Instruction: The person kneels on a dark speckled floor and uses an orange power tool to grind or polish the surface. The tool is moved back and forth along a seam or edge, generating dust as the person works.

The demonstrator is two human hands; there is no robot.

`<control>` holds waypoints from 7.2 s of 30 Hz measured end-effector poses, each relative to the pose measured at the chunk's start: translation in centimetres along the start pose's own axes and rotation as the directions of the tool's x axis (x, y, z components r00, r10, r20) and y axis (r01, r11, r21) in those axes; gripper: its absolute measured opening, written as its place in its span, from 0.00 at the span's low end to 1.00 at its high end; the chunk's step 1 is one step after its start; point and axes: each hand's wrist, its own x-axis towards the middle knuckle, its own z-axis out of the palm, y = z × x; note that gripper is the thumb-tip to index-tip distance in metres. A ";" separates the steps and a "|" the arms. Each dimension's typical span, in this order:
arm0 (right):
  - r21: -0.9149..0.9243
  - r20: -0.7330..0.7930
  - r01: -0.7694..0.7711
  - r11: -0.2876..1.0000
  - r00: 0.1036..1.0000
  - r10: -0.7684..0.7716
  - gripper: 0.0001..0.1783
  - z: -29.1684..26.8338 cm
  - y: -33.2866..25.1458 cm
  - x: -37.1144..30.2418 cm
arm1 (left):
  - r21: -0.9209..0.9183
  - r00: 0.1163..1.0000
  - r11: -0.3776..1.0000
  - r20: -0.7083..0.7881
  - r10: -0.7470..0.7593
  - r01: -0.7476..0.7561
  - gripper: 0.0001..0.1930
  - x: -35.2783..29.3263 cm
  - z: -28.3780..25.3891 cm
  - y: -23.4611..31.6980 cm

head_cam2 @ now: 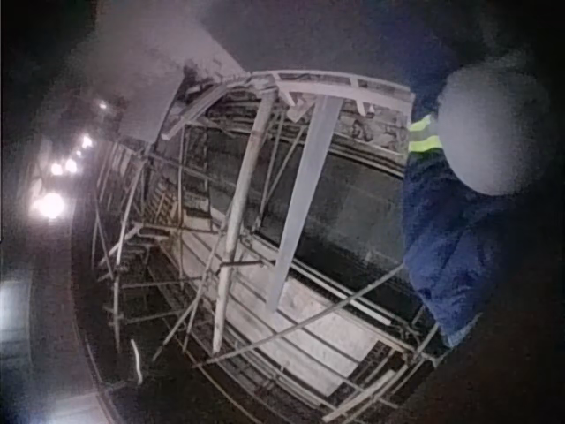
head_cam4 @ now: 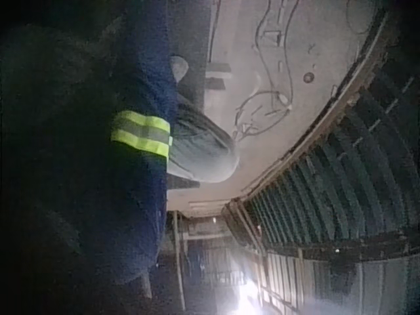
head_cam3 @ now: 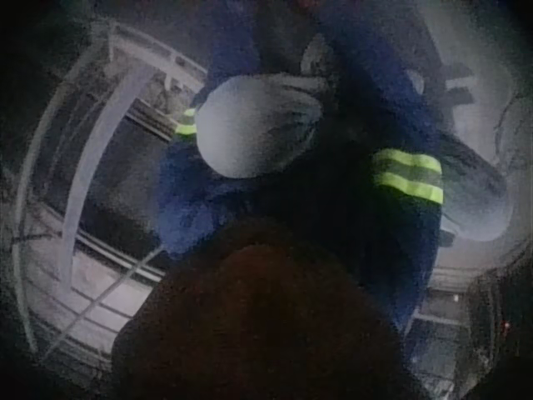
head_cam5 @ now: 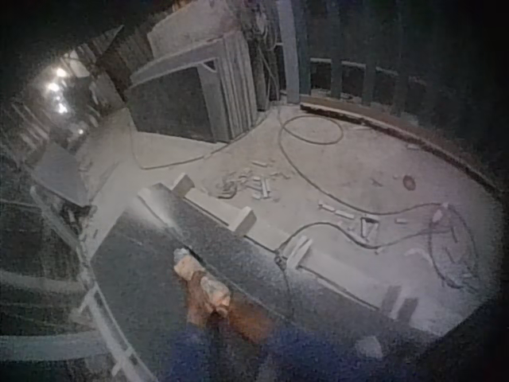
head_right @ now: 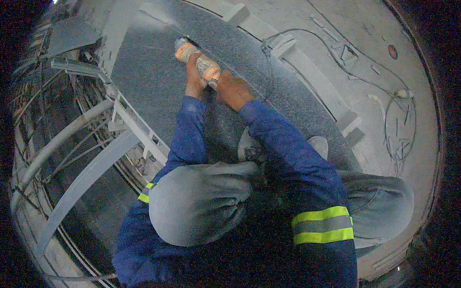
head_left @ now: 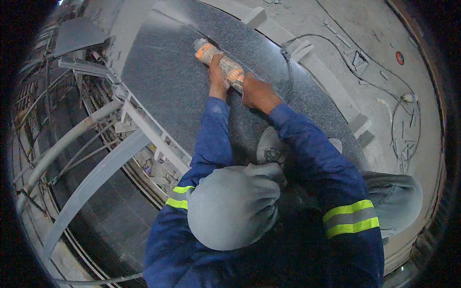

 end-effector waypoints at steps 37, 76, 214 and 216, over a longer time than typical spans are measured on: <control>0.094 -0.033 0.048 0.994 0.998 -0.045 0.23 0.5 0.0 2.9 | -0.014 0.997 0.998 0.063 0.054 -0.053 0.16 3.9 -1.7 0.5; -0.015 -0.030 0.037 0.999 0.999 -0.037 0.17 -0.2 0.5 -0.4 | -0.088 0.998 0.996 0.057 0.002 0.003 0.21 0.9 -0.6 -0.8; -0.020 0.088 0.047 0.999 0.995 -0.045 0.27 -1.1 0.6 -0.5 | -0.110 1.000 0.994 -0.002 -0.016 0.016 0.18 -0.6 0.2 -1.6; -0.001 0.073 -0.004 1.000 0.997 0.004 0.27 -1.1 0.0 0.2 | -0.136 1.000 0.990 0.005 -0.021 0.021 0.19 -0.3 0.1 -1.2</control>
